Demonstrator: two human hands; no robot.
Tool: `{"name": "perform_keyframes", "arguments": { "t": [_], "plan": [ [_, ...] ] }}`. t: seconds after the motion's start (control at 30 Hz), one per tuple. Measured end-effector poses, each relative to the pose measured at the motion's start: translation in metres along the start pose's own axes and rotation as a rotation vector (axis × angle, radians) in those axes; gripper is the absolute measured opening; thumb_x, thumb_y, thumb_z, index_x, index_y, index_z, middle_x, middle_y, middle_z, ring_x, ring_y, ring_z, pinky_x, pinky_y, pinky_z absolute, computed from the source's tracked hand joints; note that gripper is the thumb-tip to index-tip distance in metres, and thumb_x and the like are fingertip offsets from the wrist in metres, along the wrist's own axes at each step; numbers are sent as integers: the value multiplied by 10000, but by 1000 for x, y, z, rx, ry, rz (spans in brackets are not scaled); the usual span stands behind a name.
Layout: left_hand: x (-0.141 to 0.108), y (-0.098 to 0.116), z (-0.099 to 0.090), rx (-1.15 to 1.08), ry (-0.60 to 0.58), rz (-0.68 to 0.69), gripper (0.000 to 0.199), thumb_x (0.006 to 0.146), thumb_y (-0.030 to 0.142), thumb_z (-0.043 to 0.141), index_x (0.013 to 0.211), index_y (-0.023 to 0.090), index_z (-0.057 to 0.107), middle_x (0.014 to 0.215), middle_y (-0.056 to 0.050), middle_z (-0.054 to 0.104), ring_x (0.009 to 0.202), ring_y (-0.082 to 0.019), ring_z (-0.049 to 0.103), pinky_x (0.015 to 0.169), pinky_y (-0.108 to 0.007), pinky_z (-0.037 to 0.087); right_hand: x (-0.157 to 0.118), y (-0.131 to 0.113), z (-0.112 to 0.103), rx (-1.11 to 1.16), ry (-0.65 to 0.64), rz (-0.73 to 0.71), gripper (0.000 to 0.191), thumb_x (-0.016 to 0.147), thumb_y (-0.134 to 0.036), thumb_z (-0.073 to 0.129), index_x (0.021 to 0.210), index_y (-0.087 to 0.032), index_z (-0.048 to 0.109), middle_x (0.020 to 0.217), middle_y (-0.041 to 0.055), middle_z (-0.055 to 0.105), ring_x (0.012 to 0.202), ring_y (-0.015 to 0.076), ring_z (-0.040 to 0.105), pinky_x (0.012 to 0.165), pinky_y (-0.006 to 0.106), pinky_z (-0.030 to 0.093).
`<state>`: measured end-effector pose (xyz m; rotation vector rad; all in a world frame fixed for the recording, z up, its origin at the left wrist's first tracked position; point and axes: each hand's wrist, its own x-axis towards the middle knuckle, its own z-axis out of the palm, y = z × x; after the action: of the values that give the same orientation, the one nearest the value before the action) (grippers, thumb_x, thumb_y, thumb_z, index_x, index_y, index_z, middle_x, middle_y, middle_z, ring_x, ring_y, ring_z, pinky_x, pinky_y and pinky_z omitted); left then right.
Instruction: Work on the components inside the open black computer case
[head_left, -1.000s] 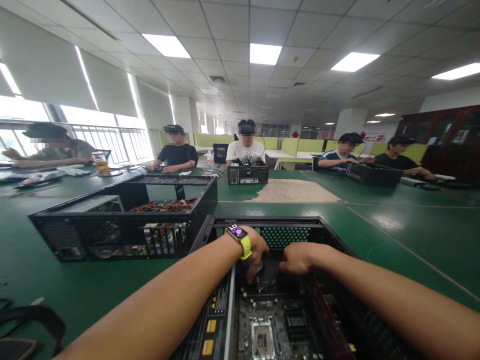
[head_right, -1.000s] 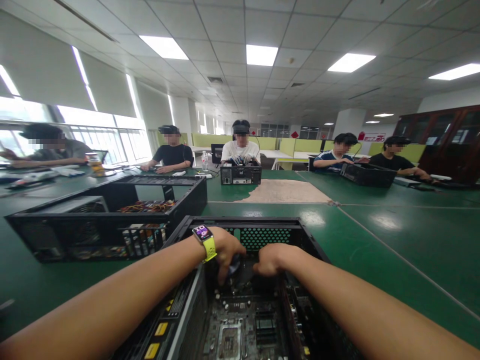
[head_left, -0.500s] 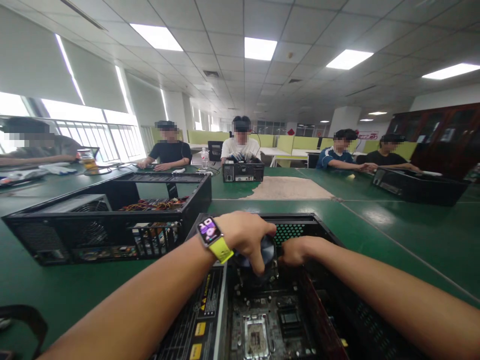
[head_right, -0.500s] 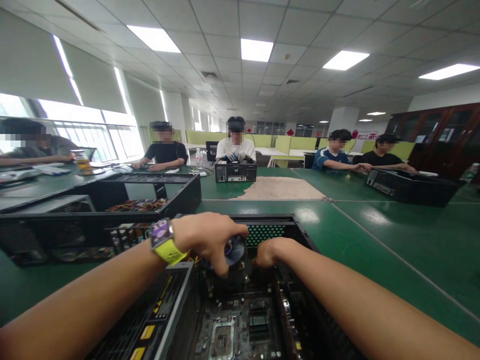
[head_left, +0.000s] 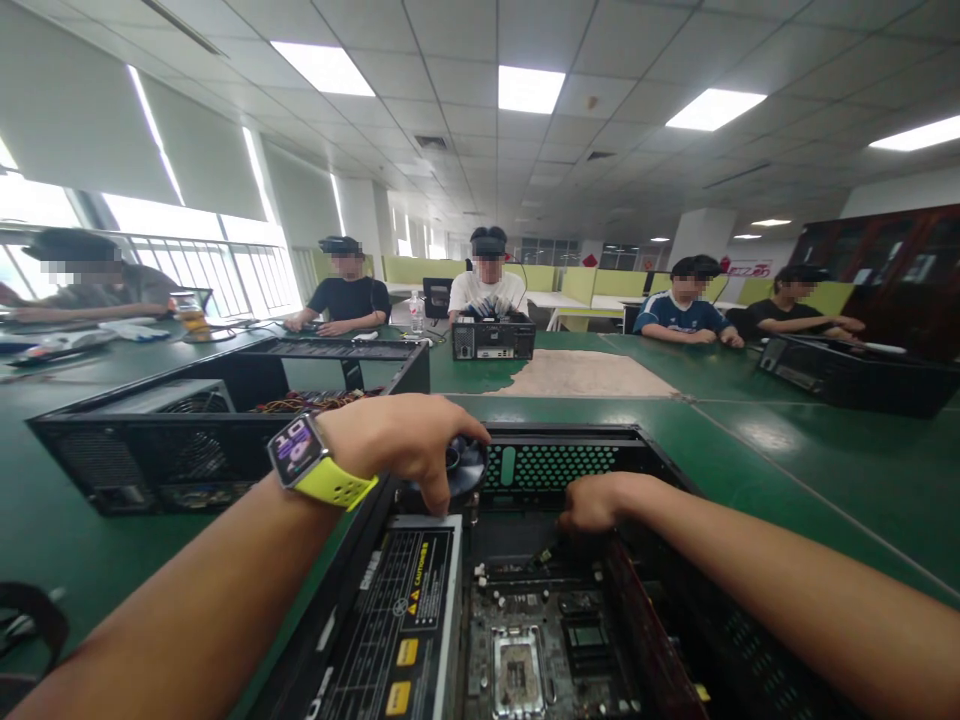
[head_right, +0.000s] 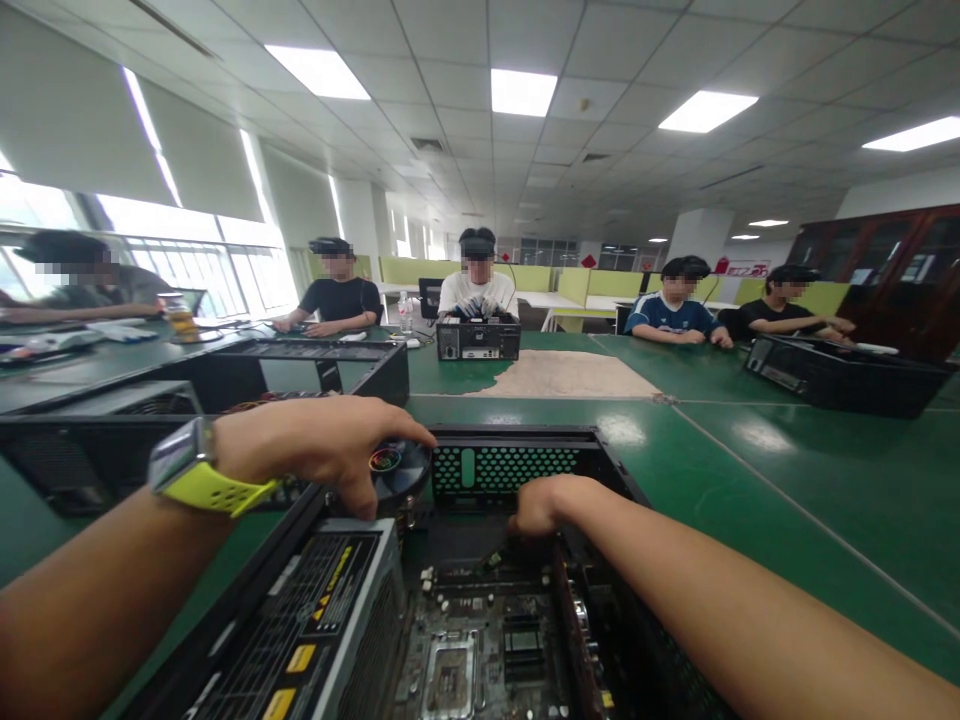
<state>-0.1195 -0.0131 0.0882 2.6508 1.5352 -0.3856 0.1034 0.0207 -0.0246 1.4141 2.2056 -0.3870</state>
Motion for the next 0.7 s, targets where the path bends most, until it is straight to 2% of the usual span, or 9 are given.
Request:
{"name": "perform_keyframes", "arguments": {
  "t": [0.1, 0.27, 0.37, 0.47, 0.53, 0.57, 0.63, 0.7],
  "plan": [
    [-4, -1, 2, -2, 5, 32, 869, 473, 358, 769, 1284, 360, 459, 1247, -35, 559, 1057, -276, 549, 839, -351, 451, -2, -1, -1, -32, -31, -1, 500, 819, -446, 419, 959, -63, 709, 903, 143, 673, 794, 238, 619, 592, 283, 415],
    [-5, -1, -1, -31, -28, 64, 877, 470, 385, 784, 1283, 348, 457, 1274, -37, 532, 1084, -275, 531, 866, -353, 447, -2, -2, -2, -46, -39, -7, 506, 828, -448, 409, 980, -64, 702, 910, 137, 669, 797, 236, 610, 561, 279, 382],
    [-4, -3, 0, -25, -33, 31, 878, 481, 393, 777, 1293, 339, 446, 1279, -44, 530, 1088, -279, 533, 874, -365, 448, 1, 1, -2, -37, -35, -33, 511, 815, -464, 431, 975, -61, 701, 902, 136, 667, 783, 238, 602, 543, 281, 369],
    [-6, -3, 0, -13, -60, -36, 970, 461, 450, 775, 1341, 316, 390, 1336, -74, 486, 1123, -301, 514, 889, -391, 449, 3, 6, -2, -7, -42, -90, 424, 770, -415, 510, 973, -98, 705, 884, 98, 671, 753, 208, 593, 538, 262, 368],
    [-8, 7, 0, 49, 2, -5, 1027, 434, 488, 778, 1355, 273, 377, 1378, -110, 438, 1172, -325, 473, 926, -412, 428, 5, 10, -1, 14, -31, -124, 348, 739, -335, 551, 963, -121, 707, 864, 77, 671, 734, 186, 583, 541, 247, 368],
    [-8, 17, -1, 91, 67, 39, 991, 444, 494, 774, 1334, 250, 412, 1367, -123, 448, 1174, -330, 469, 937, -418, 419, 6, 12, -1, 28, -18, -137, 324, 728, -302, 561, 961, -132, 707, 853, 66, 670, 723, 176, 577, 543, 241, 368],
    [-8, 44, -1, 152, 171, 118, 725, 552, 467, 727, 1206, 210, 549, 1237, -130, 561, 1080, -317, 539, 886, -419, 452, 8, 15, 0, 64, 11, -166, 292, 715, -269, 578, 953, -159, 705, 823, 38, 666, 703, 157, 561, 549, 229, 368],
    [0, 77, 6, 173, 151, 186, 386, 660, 356, 657, 1005, 183, 661, 998, -115, 672, 876, -282, 624, 749, -396, 507, 10, 16, 2, 104, 41, -199, 267, 692, -241, 600, 926, -170, 708, 788, 12, 656, 690, 140, 543, 558, 215, 369]
  ]
}}
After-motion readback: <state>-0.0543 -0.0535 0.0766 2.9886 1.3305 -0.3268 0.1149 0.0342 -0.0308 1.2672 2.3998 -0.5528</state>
